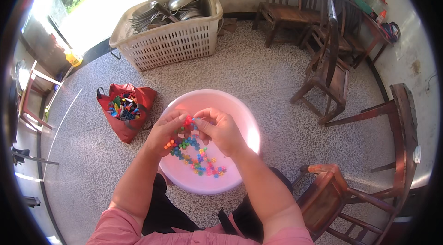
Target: The recorder is assembling colorful plastic star-shaped toy pieces into chains or clusters.
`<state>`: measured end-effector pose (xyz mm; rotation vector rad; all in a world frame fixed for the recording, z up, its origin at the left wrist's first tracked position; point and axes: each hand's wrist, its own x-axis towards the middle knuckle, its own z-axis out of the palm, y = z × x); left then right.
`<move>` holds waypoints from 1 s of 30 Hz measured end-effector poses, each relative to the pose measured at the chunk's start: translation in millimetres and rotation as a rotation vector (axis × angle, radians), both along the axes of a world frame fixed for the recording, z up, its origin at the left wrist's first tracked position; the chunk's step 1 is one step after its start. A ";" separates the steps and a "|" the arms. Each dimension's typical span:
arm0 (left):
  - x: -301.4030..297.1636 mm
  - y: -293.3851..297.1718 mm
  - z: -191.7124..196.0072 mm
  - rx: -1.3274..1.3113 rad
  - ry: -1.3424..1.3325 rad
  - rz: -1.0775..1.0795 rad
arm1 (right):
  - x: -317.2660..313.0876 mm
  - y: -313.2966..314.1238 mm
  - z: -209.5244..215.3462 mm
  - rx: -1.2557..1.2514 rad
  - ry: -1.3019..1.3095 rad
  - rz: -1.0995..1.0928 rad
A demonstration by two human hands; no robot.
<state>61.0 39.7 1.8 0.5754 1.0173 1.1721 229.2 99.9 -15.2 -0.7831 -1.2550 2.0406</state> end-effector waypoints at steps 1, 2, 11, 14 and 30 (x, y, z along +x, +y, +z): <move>-3.7 0.6 -6.5 0.026 -0.014 -0.047 | 0.7 0.3 -0.3 0.041 -0.027 0.035; -5.8 0.5 -9.7 0.052 -0.027 -0.094 | 0.6 0.1 1.3 0.042 -0.025 0.037; 3.7 3.5 -18.0 0.087 -0.210 0.047 | -6.6 -5.7 -1.7 -0.072 -0.004 -0.118; 5.7 3.9 -12.9 0.040 -0.163 0.091 | -1.7 1.2 -4.7 -0.247 0.069 -0.234; 5.0 1.3 -9.7 -0.057 -0.212 0.050 | -9.9 -13.0 4.2 0.368 -0.156 -0.175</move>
